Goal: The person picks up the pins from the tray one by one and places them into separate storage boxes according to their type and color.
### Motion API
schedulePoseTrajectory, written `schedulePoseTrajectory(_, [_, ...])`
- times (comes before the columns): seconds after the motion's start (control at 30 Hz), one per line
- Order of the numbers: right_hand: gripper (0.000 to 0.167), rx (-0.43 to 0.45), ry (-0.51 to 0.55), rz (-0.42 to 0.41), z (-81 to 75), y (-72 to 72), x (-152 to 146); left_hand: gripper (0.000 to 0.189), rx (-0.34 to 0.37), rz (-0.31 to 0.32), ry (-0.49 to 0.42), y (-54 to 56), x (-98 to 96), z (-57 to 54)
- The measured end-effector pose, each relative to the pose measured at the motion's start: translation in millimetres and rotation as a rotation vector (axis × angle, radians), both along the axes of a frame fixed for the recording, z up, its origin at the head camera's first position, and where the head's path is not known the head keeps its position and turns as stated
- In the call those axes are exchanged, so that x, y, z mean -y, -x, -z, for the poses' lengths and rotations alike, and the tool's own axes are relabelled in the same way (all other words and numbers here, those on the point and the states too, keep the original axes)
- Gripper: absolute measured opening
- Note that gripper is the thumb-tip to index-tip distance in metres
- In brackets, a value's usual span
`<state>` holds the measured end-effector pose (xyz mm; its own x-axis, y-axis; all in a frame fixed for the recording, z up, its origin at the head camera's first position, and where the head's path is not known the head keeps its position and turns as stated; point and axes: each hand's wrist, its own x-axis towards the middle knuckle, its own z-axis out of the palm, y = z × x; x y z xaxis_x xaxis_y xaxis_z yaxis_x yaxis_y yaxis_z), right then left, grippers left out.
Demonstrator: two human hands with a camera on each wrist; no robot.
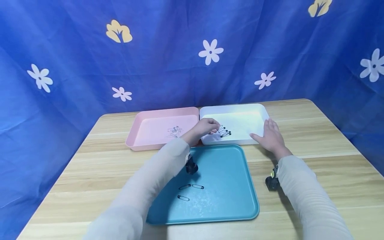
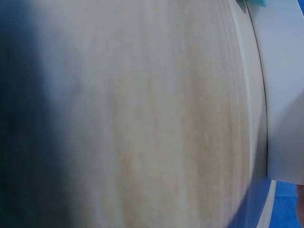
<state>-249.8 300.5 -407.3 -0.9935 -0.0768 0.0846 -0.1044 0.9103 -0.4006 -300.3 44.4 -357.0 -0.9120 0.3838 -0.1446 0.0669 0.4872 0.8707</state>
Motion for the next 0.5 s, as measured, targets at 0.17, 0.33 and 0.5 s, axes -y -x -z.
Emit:
schedulePoseTrajectory(0.17, [0.094, -0.003, 0.004, -0.009, 0.1, -0.6, 1.6, 0.022, 0.075, 0.017, -0.054, -12.4, 15.3, -1.7])
schedulePoseTrajectory(0.33, [0.094, 0.001, 0.005, -0.009, -1.3, -1.3, 3.8, 0.023, 0.158, 0.026, -0.046, -26.9, 32.4, -8.2])
schedulePoseTrajectory(0.5, [0.094, 0.001, 0.015, 0.002, -2.1, -2.3, 2.6, 0.022, 0.131, 0.079, -0.004, -42.0, 49.9, -14.2])
